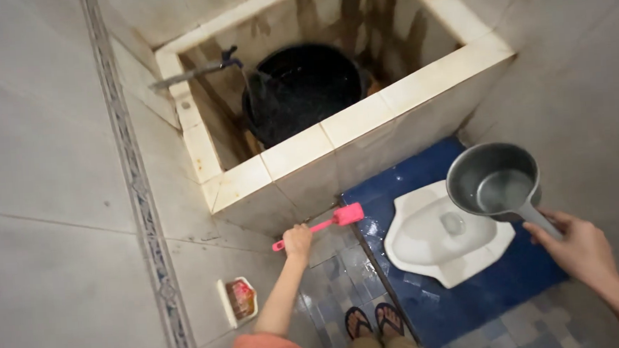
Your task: Cleaning a squat toilet and a water basin area with a brush and water scoop.
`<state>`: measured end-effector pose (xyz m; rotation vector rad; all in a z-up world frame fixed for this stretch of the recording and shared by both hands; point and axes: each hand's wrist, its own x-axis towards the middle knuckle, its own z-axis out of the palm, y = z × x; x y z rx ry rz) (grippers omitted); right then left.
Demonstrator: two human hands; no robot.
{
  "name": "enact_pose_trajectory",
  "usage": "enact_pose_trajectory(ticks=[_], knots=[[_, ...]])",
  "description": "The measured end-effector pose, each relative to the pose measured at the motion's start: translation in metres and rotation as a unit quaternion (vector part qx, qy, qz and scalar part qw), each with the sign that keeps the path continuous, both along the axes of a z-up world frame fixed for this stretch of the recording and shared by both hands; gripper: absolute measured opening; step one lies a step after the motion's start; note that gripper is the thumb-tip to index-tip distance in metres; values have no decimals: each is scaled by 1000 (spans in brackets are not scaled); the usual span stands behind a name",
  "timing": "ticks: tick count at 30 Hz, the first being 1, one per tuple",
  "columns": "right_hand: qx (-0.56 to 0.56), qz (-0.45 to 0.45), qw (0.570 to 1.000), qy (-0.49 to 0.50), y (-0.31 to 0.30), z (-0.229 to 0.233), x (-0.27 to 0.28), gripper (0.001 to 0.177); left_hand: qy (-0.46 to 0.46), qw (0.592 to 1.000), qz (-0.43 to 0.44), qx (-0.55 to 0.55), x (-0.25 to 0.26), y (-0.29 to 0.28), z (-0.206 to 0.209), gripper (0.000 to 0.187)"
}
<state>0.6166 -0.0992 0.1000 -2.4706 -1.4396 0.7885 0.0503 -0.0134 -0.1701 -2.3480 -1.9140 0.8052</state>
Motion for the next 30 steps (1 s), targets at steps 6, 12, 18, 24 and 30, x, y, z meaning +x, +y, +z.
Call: enact_pose_trajectory(ticks=[6,12,18,24,30], knots=[[59,17,997,-52,-15,65,21,55,-44,996,-56,48,64,5,81,11],[54,9,991,-120,-44,83,23,51,-92,981,-161,64,137,25,151,7],[69,-66,986,-135,-39,82,-1,51,-161,955,-247,43,193,72,174,13],[65,-135,977,-151,-32,68,-31,49,-184,920,-343,36,221,126,192,11],[85,-181,961,-192,-18,67,-47,45,-238,890,-389,20,252,157,215,10]])
